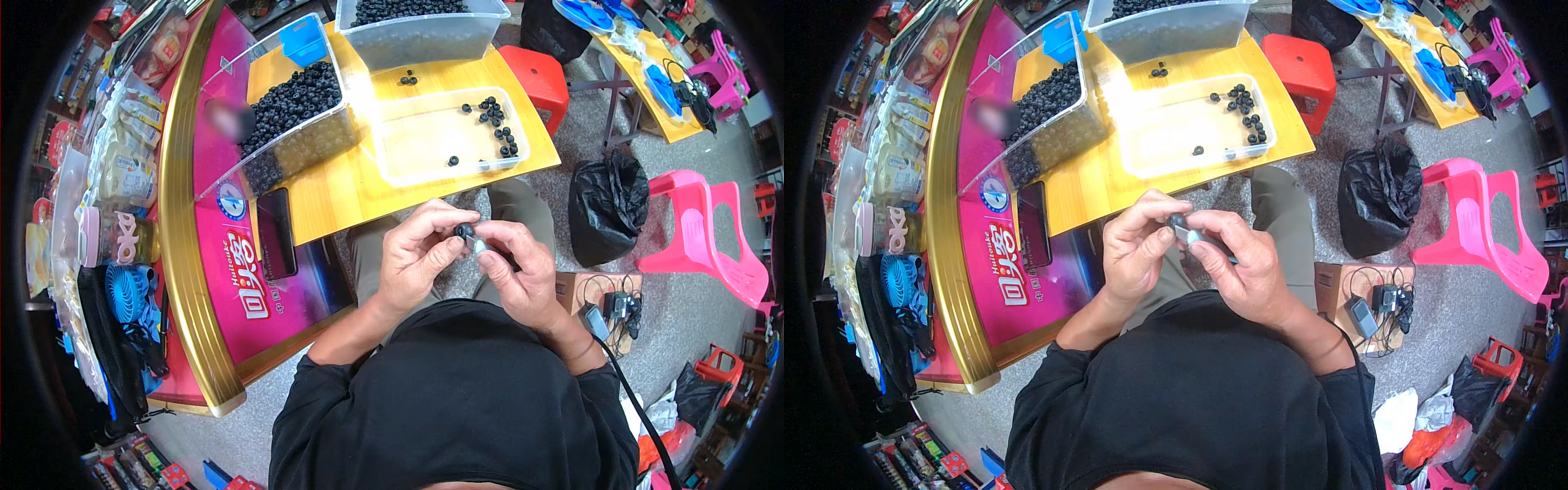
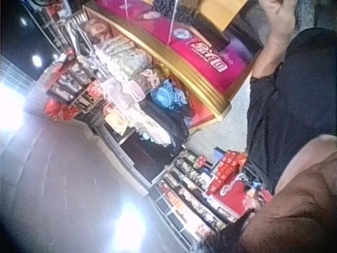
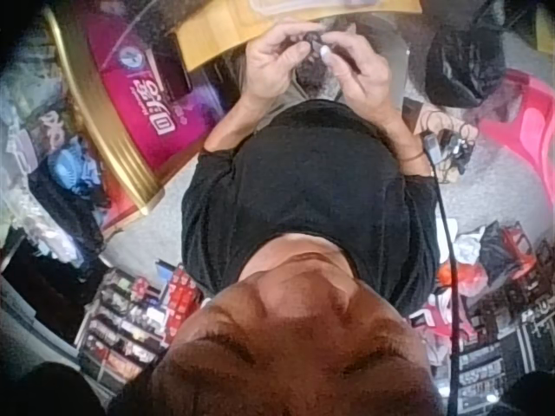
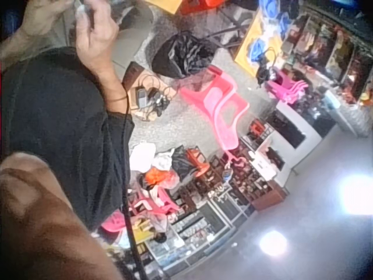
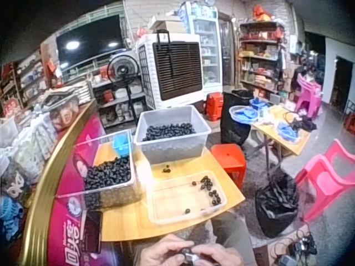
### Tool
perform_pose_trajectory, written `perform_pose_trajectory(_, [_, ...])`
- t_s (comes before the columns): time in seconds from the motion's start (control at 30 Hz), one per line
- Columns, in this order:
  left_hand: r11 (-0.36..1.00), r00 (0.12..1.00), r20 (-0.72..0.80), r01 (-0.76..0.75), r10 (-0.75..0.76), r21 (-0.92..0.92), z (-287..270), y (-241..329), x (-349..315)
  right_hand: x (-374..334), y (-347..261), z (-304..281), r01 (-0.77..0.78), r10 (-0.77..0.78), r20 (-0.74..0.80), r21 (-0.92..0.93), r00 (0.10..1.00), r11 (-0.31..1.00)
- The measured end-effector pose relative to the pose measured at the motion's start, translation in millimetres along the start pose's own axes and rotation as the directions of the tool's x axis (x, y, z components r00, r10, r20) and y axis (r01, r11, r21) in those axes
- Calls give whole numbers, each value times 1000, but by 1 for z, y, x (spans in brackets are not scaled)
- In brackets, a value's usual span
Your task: The person inserts small plastic or metal pins into black rubber or plastic plugs by hand, one by one.
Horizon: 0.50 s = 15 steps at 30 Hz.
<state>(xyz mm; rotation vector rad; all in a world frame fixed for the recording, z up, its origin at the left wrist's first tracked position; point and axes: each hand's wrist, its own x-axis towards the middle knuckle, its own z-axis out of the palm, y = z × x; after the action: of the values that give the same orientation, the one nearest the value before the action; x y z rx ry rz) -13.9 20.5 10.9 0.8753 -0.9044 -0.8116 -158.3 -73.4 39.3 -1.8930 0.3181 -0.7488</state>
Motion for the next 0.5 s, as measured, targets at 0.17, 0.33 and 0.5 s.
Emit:
perform_pose_trajectory(0.17, [999,999,-20,-25,26,41,0,2,-1,-1,0,5,-36,36,-2,96,999,995])
perform_pose_trajectory(0.33, [989,992,-69,-93,102,118,3,4,-3,-1,-1,8,-151,147,36,293,989,944])
perform_pose_trajectory(0.5, [978,984,-92,-138,154,159,3,2,-5,1,-4,9,-197,191,53,336,980,921])
